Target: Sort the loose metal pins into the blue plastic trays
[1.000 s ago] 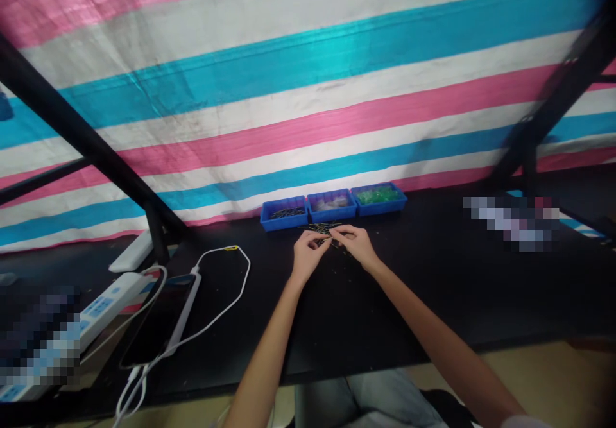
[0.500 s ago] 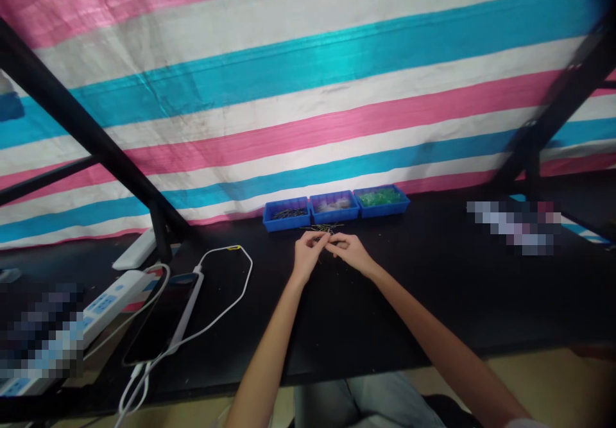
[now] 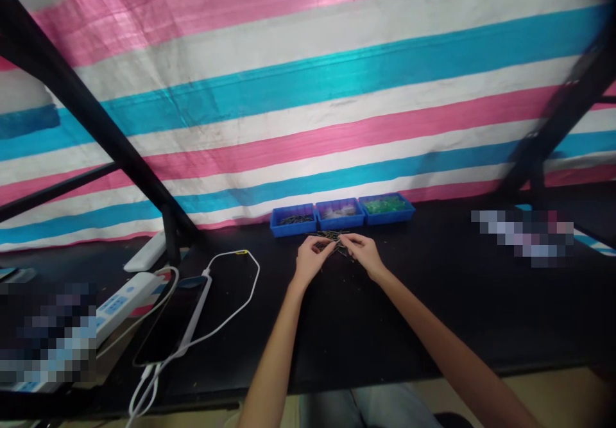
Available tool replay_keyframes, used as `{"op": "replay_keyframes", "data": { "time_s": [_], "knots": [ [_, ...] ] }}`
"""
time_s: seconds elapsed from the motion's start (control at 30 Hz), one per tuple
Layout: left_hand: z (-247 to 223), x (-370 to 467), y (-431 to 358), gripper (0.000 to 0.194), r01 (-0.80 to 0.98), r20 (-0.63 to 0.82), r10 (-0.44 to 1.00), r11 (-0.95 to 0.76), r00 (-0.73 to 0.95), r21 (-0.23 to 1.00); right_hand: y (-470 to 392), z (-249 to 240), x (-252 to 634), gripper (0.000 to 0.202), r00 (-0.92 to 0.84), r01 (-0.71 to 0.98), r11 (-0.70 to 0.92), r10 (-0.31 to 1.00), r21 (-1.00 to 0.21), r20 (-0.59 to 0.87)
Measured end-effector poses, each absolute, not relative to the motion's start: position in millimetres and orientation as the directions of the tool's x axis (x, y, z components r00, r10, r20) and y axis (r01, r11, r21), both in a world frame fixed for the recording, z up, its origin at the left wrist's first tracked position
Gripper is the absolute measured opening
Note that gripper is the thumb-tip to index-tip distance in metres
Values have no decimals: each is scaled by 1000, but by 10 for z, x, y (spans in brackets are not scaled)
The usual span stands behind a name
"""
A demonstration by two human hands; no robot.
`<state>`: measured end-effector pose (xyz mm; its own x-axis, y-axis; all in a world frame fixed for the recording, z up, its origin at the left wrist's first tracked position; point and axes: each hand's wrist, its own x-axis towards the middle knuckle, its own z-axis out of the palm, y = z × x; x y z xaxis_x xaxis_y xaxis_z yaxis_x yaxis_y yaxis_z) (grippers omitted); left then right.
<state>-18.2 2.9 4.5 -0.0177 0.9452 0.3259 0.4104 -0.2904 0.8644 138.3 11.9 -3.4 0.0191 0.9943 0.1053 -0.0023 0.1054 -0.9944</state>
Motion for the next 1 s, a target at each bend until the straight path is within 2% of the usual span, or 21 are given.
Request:
{"op": "replay_keyframes", "data": {
  "time_s": [0.1,0.27,0.4,0.47,0.53,0.63,0.73,0.8,0.9,1.0],
  "knots": [
    [50,-258,61,32,428,318,931,-218,-177,877,124,-36,1396,38,35,50,144,989,-988,146],
    [47,-417,118,31,435,266,858,-56,-439,899,199,-7,1251,36,-94,84,130,988,-988,122],
    [32,-488,135,28,411,267,809,-35,-524,911,339,229,1000,30,-155,-33,130,979,-991,133],
    [32,-505,134,29,390,252,802,-26,-542,920,400,373,916,33,-197,-118,120,970,-986,142],
    [40,-517,129,29,388,219,805,16,-552,921,425,459,894,37,-249,-123,161,950,-979,188],
    [48,-530,125,26,426,153,830,110,-536,898,358,419,958,30,-300,107,315,914,-943,272],
    [28,-527,134,25,456,115,866,139,-486,879,190,258,1058,24,-334,429,425,894,-797,297],
    [3,-508,143,24,462,109,880,133,-461,877,74,164,1109,25,-350,570,444,892,-691,285],
    [-32,-460,147,23,475,102,905,119,-414,872,-23,95,1149,25,-366,683,444,895,-580,255],
    [-59,-405,143,25,485,92,938,87,-333,870,-25,84,1171,18,-364,719,420,906,-554,214]
  ]
}}
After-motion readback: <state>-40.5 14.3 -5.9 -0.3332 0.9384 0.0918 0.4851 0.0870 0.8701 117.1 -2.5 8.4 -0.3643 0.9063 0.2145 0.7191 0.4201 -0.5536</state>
